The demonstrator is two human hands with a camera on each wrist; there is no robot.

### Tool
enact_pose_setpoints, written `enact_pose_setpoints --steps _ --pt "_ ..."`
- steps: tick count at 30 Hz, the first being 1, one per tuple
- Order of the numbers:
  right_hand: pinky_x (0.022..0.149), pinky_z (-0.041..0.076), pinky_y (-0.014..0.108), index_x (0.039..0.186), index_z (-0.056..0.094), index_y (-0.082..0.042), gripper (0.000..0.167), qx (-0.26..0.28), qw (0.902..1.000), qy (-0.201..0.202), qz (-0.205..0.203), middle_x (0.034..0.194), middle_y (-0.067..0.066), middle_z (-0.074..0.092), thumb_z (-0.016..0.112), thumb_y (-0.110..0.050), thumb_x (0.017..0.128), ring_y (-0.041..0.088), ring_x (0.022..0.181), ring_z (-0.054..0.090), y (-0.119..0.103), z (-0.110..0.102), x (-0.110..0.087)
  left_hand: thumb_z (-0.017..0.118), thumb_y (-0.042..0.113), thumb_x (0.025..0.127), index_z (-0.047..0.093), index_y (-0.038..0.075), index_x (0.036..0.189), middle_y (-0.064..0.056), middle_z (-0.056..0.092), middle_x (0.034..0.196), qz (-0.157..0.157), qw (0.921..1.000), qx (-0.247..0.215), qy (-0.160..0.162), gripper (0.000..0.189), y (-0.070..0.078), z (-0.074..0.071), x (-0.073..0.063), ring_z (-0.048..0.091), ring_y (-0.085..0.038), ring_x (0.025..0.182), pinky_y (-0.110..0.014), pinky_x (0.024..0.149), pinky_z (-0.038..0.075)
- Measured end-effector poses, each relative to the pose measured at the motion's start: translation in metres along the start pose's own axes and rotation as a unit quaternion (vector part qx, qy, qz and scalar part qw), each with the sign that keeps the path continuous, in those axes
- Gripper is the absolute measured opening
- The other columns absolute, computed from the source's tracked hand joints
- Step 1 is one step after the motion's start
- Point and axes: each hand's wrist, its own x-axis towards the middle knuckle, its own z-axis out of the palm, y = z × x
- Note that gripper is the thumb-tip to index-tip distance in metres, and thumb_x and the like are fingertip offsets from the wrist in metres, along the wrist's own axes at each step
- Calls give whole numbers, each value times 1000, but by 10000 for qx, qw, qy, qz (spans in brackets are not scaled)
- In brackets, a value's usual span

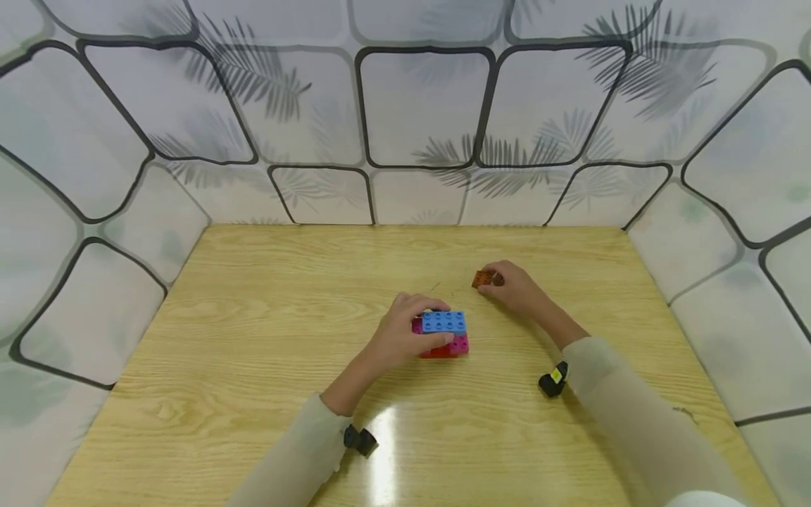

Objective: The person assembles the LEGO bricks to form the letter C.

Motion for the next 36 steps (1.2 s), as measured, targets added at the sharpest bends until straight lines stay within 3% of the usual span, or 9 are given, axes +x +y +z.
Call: enact_pose_setpoints --steps 5,13,21,25,31,36 --pt "88 50 48 138 55 -3 49 264 9996 122 -51 119 17 64 65 -31 100 30 103 60 -7 0 -16 80 47 84 68 33 121 12 62 127 12 10000 54 -8 42 -1 1 1 42 -16 111 -41 89 42" --pt "83 54 39 137 56 -6 43 642 9955 437 -541 119 14 67 65 -27 100 27 99 65 -24 2 -48 79 49 84 67 35 122 13 61 130 16 10000 63 -53 43 0 2 2 43 -15 110 -42 89 43" --pt "84 53 33 138 57 -9 44 1018 9916 299 -735 121 9 66 67 -26 99 21 99 63 -41 6 -73 79 48 84 67 37 120 14 63 126 129 9997 186 -20 40 1 4 5 44 -14 108 -40 86 44" --pt "84 53 32 134 60 -11 39 1191 9880 182 -963 118 6 66 69 -21 97 17 98 62 -46 9 -80 79 49 84 67 37 120 14 63 125 180 9996 228 -52 39 0 6 6 44 -13 106 -39 84 45" --pt "78 54 28 128 63 -10 35 1465 9755 4 -1638 114 4 66 71 -10 94 15 93 61 -55 13 -81 78 47 85 69 34 119 11 64 126 361 9986 380 -24 37 2 3 6 46 -13 107 -37 82 46" --pt "78 53 28 128 62 -12 36 1581 9707 -97 -1808 114 3 65 72 -10 94 14 93 60 -58 19 -80 80 43 85 69 33 118 11 65 126 409 9984 381 54 36 -1 -1 5 47 -13 109 -37 83 47"
